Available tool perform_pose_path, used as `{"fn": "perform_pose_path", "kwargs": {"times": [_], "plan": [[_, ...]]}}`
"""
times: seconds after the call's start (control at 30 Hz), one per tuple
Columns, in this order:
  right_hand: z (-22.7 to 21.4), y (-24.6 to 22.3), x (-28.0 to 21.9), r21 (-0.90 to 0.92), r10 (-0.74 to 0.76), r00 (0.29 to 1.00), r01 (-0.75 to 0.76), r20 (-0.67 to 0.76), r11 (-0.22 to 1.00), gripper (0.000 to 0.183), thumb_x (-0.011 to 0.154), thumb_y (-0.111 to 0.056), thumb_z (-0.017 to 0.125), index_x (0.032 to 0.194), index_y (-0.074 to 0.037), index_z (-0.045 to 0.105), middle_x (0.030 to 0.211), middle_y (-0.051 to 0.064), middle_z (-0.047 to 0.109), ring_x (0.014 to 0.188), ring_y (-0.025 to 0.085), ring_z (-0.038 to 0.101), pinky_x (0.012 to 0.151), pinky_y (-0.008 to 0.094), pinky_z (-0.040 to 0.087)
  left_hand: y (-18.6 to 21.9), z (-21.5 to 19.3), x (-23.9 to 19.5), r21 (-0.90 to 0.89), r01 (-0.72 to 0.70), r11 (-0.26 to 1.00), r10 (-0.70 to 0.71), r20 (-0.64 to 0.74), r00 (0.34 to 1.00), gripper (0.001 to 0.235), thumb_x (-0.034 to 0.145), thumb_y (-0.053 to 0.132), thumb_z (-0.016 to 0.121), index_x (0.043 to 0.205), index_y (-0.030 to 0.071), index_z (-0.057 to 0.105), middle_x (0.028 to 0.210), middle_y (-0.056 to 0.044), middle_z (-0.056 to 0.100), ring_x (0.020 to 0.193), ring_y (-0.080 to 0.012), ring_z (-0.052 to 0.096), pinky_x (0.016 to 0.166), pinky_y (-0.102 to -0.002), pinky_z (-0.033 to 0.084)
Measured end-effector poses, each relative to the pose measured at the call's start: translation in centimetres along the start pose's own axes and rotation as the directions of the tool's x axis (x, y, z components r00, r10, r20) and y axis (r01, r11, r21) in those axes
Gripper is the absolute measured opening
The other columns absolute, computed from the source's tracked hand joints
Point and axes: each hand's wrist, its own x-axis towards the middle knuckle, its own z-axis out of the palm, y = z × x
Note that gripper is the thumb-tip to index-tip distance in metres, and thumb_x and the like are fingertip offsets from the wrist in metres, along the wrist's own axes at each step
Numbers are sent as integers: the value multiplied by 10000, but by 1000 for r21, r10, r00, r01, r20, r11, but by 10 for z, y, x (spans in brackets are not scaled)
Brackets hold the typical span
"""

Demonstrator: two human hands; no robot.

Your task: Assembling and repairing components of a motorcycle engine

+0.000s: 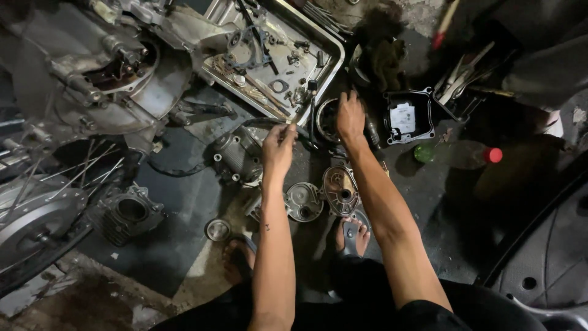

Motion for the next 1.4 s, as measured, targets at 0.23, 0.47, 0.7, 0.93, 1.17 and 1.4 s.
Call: {"fn": "perform_pose_path", "kwargs": {"times": [0.23,0.47,0.7,0.93,1.17,1.4], "plan": [[-11,43,7,581,184,975,-223,127,783,303,860,-280,764,1081,-77,720,1010,160,716,906,369,732,762,482,603,-18,5,12,43,28,999,-27,-10,1000,319,949,396,695,1056,100,745,884,-71,766,779,-185,739,747,-311,562],[-33,72,-13,698,313,891,-453,330,554,415,901,-317,819,1220,-64,737,1140,204,731,1120,371,690,908,475,560,0,9,-2,55,35,998,-35,11,999,315,950,384,682,1058,94,742,891,-97,762,789,-207,734,764,-345,565],[-23,56,-25,595,334,844,-533,420,601,493,900,-403,809,1273,-94,716,1213,189,713,1206,369,648,987,504,534,-2,7,-4,54,33,998,-34,6,999,320,947,376,679,1057,82,741,891,-111,762,793,-226,747,752,-346,566],[-43,23,-11,367,258,909,-374,328,851,460,940,-323,714,1285,-20,683,1238,237,679,1100,461,679,925,608,559,-1,7,-4,65,30,997,-31,12,999,347,948,393,680,1063,70,735,895,-112,763,797,-232,747,766,-359,566],[-47,-7,-14,-21,224,975,-223,14,974,256,991,-107,536,1210,-45,652,1008,115,695,818,360,764,674,510,639,1,3,-5,65,17,998,-18,9,1000,326,954,359,679,1072,61,737,882,-116,759,777,-229,736,735,-350,565],[37,29,9,-100,80,996,-83,-32,992,202,932,-47,574,1105,-29,678,934,142,671,741,394,755,586,531,627,-26,7,10,81,12,997,-13,1,1000,334,956,370,685,1100,74,733,881,-95,759,770,-203,735,721,-338,568]]}}
